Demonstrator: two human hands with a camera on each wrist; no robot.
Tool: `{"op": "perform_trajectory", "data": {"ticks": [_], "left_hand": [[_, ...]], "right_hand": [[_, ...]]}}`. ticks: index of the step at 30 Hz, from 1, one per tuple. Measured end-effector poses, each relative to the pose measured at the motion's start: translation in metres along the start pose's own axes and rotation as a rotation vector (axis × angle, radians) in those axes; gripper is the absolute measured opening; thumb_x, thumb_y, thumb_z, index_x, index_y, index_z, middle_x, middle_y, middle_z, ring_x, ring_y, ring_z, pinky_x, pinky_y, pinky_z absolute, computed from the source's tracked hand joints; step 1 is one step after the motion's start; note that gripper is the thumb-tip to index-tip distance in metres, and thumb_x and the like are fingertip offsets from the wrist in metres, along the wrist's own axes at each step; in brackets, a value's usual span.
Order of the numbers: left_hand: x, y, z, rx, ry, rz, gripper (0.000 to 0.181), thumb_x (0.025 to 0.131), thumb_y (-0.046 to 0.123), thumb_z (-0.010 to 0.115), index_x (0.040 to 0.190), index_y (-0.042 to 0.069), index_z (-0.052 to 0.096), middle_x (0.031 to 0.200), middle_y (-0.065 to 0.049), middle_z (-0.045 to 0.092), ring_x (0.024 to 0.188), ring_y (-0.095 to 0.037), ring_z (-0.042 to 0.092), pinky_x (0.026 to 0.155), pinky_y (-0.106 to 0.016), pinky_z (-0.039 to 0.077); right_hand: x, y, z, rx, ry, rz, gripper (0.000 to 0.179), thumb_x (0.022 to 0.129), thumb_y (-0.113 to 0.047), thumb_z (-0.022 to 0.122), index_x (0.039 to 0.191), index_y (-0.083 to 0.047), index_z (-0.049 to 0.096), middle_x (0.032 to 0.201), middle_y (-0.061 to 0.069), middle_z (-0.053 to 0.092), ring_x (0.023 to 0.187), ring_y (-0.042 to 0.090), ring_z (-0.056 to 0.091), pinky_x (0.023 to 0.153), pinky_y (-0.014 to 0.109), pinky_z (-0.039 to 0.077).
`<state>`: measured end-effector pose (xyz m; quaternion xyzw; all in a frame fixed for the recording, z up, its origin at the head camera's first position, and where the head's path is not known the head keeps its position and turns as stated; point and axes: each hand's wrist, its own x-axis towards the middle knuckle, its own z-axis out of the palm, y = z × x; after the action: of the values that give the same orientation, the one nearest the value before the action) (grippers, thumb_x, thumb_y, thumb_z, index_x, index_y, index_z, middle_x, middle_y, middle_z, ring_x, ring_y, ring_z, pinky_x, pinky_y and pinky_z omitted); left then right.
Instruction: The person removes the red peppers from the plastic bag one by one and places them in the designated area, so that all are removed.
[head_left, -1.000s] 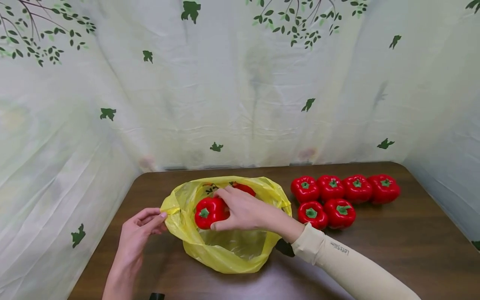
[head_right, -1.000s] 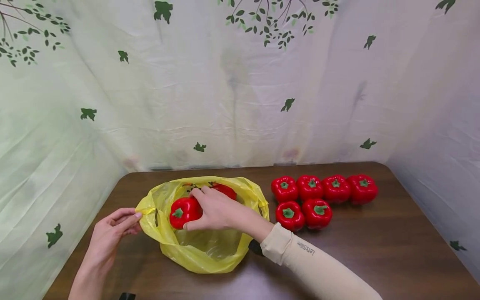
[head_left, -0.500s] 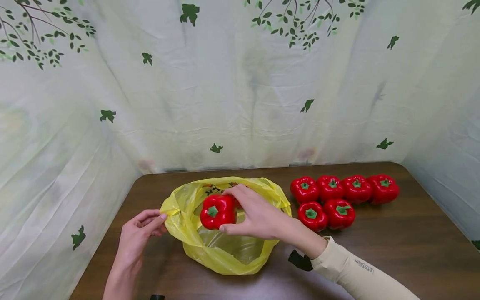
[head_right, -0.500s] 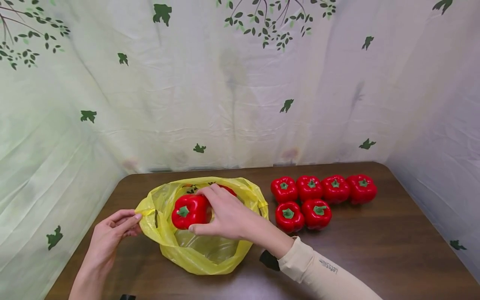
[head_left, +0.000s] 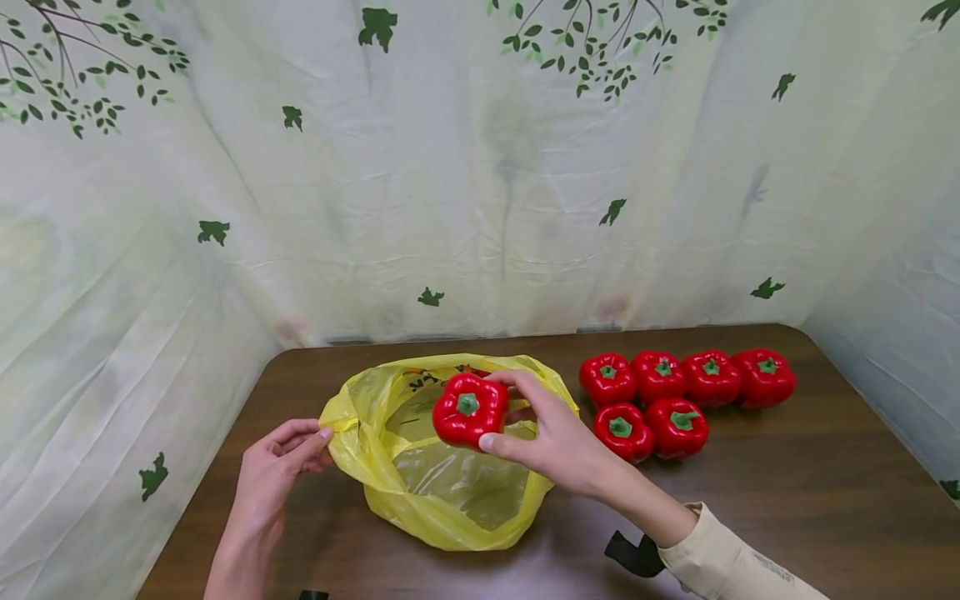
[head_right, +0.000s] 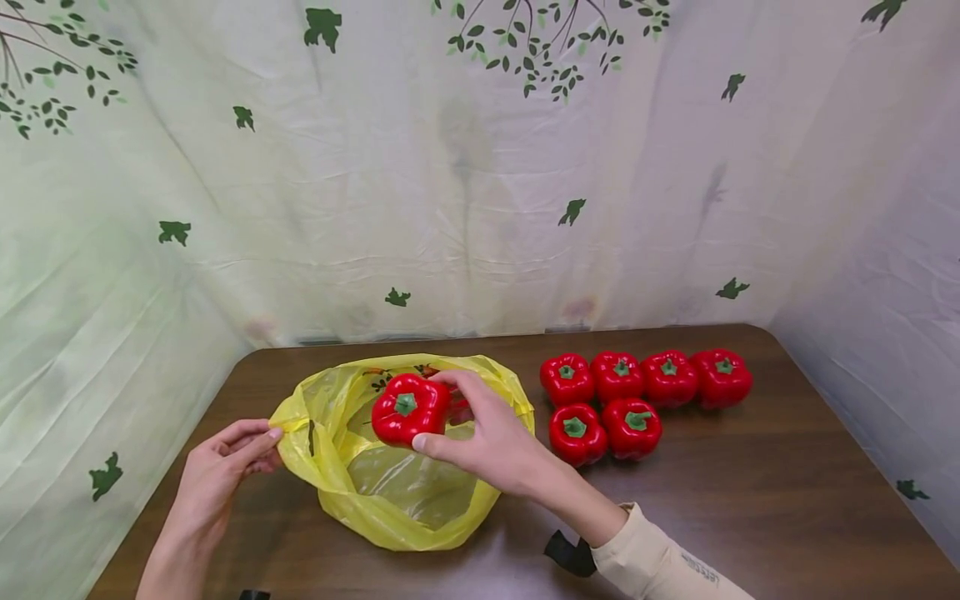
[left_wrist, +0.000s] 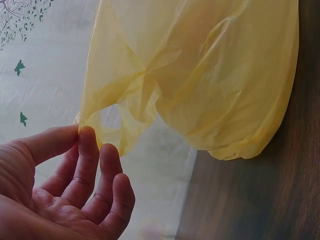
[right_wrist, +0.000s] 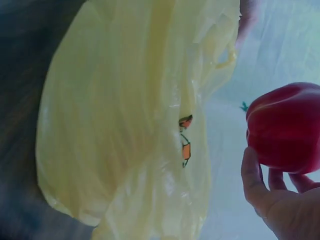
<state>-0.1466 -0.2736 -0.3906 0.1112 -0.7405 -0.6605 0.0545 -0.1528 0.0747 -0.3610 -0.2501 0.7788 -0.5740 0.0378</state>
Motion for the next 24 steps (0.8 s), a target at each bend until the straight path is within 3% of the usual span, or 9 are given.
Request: {"op": "perform_trajectory", "data": {"ticks": [4,10,13,24], "left_hand": [[0.000,0.000,0.000,0.004,0.001,0.003,0.022,0.087,0.020,0.078,0.098,0.003,0.068,0.076,-0.001,0.070,0.065,-0.016,0.066,0.063,-0.029,0.055],[0.001,-0.001,0.000,0.005,0.008,0.000,0.022,0.087,0.019,0.078,0.098,0.003,0.068,0.076,-0.001,0.070,0.065,-0.017,0.066,0.063,-0.029,0.055],[0.002,-0.001,0.000,0.000,0.012,-0.006,0.022,0.087,0.019,0.078,0.098,0.004,0.068,0.076,-0.001,0.070,0.065,-0.017,0.066,0.063,-0.030,0.055],[0.002,-0.001,-0.001,0.005,0.013,-0.016,0.021,0.086,0.020,0.078,0.098,0.005,0.068,0.077,0.000,0.071,0.066,-0.018,0.067,0.064,-0.030,0.056]], "right_hand": [[-0.007,0.004,-0.004,0.018,0.025,-0.018,0.056,0.085,-0.034,0.076,0.134,-0.027,0.050,0.126,-0.007,0.055,0.112,0.019,0.054,0.089,0.039,0.052],[-0.021,0.014,-0.009,-0.111,-0.004,-0.065,0.060,0.078,-0.042,0.082,0.130,-0.031,0.054,0.123,-0.015,0.057,0.111,0.010,0.056,0.091,0.039,0.051],[-0.028,0.016,-0.011,-0.120,0.005,-0.071,0.058,0.078,-0.042,0.083,0.128,-0.032,0.054,0.121,-0.016,0.059,0.109,0.010,0.058,0.092,0.039,0.052],[-0.060,0.022,-0.029,-0.051,0.152,-0.073,0.061,0.081,-0.026,0.082,0.133,-0.029,0.050,0.125,-0.006,0.058,0.110,0.019,0.058,0.087,0.039,0.054]]}}
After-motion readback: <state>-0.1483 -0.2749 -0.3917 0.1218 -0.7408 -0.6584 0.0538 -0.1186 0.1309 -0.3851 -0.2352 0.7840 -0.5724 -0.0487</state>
